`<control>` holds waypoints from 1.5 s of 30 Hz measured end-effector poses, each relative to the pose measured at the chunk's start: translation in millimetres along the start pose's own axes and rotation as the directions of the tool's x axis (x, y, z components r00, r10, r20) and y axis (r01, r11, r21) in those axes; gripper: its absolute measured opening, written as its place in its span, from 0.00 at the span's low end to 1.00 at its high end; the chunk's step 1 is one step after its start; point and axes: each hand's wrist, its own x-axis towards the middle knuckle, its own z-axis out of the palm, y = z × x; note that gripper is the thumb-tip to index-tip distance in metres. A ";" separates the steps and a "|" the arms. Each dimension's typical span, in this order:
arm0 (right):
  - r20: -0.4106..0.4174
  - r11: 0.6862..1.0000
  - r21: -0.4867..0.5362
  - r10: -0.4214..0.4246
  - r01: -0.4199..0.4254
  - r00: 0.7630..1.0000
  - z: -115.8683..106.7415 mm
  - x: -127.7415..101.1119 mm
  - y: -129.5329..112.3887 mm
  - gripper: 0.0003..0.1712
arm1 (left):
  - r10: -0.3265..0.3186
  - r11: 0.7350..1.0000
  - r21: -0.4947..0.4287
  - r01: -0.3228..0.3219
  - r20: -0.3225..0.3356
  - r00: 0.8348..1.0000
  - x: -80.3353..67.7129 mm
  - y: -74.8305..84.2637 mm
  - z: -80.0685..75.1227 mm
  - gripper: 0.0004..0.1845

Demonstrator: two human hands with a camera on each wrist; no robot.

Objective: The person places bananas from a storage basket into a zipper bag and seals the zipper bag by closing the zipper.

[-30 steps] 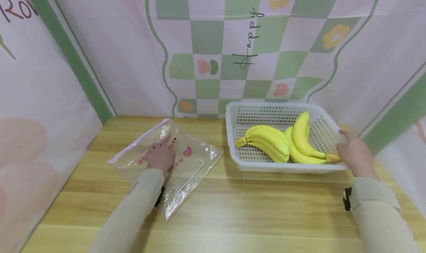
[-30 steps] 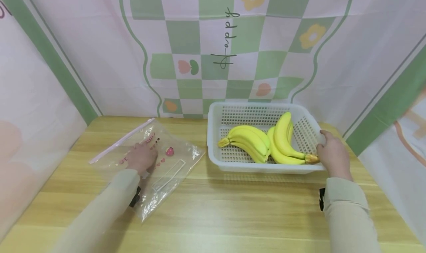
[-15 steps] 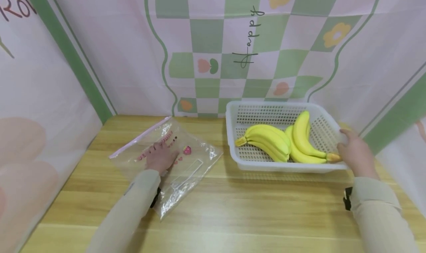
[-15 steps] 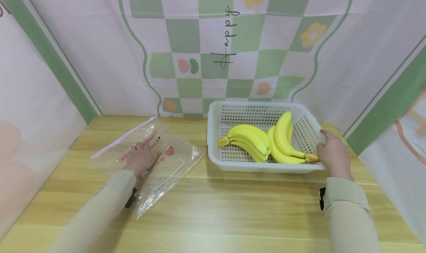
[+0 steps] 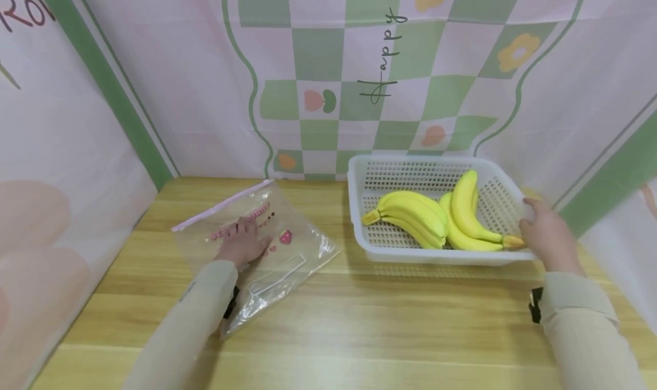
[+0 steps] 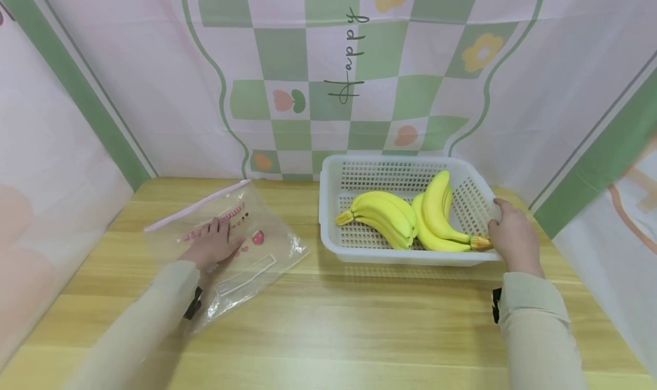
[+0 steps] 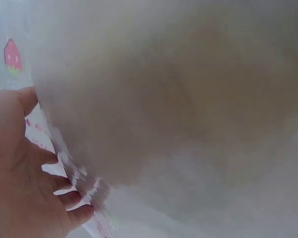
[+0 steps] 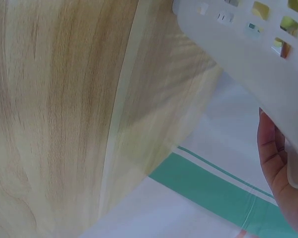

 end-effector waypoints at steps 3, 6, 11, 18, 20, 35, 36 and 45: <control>-0.004 1.000 -0.005 -0.002 0.002 1.000 0.0 -0.3 -0.2 0.34 | 0.013 1.000 -0.005 -0.013 -0.008 1.000 1.0 -0.8 -1.4 0.42; -0.006 1.000 -0.007 -0.004 0.004 1.000 0.1 -0.2 0.0 0.34 | 0.016 1.000 0.003 -0.016 -0.053 0.998 4.0 1.2 0.8 0.41; -0.006 1.000 -0.009 0.003 -0.003 1.000 0.6 0.8 1.8 0.34 | -0.002 0.999 0.032 0.007 -0.131 0.991 8.6 15.6 8.3 0.36; -0.008 1.000 -0.005 0.003 -0.003 1.000 1.5 1.3 0.8 0.34 | -0.043 0.999 0.008 0.044 -0.102 0.994 3.9 27.2 11.2 0.42; -0.010 1.000 -0.008 0.002 -0.002 1.000 1.7 1.1 0.1 0.34 | -0.046 0.999 0.009 0.047 -0.075 0.996 1.9 27.1 10.8 0.43; -0.008 1.000 -0.007 0.003 -0.003 1.000 1.4 2.0 1.9 0.34 | 0.015 0.999 0.039 -0.014 -0.010 1.000 -5.3 23.1 2.3 0.41; -0.009 1.000 -0.008 0.002 -0.003 1.000 1.3 2.3 2.2 0.34 | 0.025 0.999 0.039 -0.024 -0.006 1.000 -5.5 22.8 1.4 0.41; 0.001 1.000 -0.005 0.015 -0.015 1.000 1.1 3.5 3.1 0.34 | 0.097 0.994 0.036 -0.099 0.061 0.993 -1.0 21.9 -9.2 0.38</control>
